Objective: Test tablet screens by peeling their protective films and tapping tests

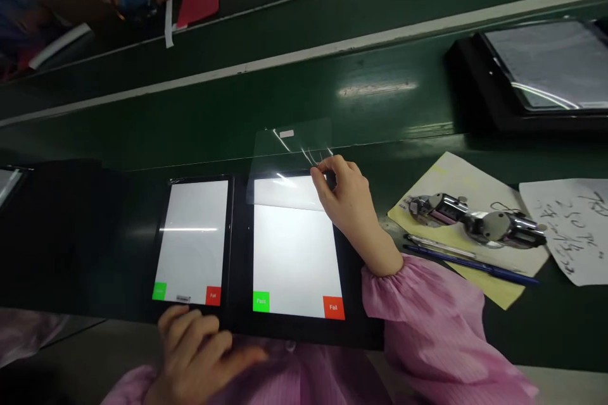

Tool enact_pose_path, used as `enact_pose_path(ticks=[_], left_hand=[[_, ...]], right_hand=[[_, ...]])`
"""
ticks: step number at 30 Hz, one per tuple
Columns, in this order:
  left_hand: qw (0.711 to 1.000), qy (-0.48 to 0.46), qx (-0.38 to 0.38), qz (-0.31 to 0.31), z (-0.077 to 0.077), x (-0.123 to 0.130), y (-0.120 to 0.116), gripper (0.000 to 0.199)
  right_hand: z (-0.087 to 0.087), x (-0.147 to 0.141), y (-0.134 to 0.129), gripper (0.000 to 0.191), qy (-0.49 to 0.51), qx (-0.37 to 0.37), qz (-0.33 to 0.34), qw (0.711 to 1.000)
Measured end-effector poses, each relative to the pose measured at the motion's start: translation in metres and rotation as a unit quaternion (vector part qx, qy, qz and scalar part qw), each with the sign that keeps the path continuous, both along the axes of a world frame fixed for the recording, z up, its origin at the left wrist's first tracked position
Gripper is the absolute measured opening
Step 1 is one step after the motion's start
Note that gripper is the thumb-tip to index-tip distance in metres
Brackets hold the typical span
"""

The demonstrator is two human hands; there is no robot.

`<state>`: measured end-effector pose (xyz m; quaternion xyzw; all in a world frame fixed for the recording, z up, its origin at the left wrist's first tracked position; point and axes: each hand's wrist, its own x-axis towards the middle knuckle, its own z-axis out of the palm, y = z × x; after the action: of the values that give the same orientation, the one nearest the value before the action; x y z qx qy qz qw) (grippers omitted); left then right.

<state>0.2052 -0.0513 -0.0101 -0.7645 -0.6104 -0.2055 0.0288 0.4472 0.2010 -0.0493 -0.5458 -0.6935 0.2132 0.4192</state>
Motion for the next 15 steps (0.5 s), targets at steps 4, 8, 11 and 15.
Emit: enact_pose_path(ticks=[4,8,11,15], left_hand=[[0.999,-0.006,0.042,0.004,-0.015,0.002,0.021,0.043],[0.998,-0.024,0.053,0.019,-0.016,0.004,0.022,0.045],[0.997,-0.029,0.065,0.040,-0.020,0.004,0.020,0.047],[0.996,-0.001,0.067,0.061,-0.024,0.000,0.020,0.040]], right_hand=[[0.009,0.000,-0.002,0.016,0.015,-0.028,0.015,0.999],[0.016,0.005,0.000,0.024,0.061,-0.053,0.021,0.996],[0.018,0.011,0.003,0.035,0.123,-0.075,0.026,0.989],[0.024,0.014,-0.002,0.044,0.251,-0.094,0.017,0.963]])
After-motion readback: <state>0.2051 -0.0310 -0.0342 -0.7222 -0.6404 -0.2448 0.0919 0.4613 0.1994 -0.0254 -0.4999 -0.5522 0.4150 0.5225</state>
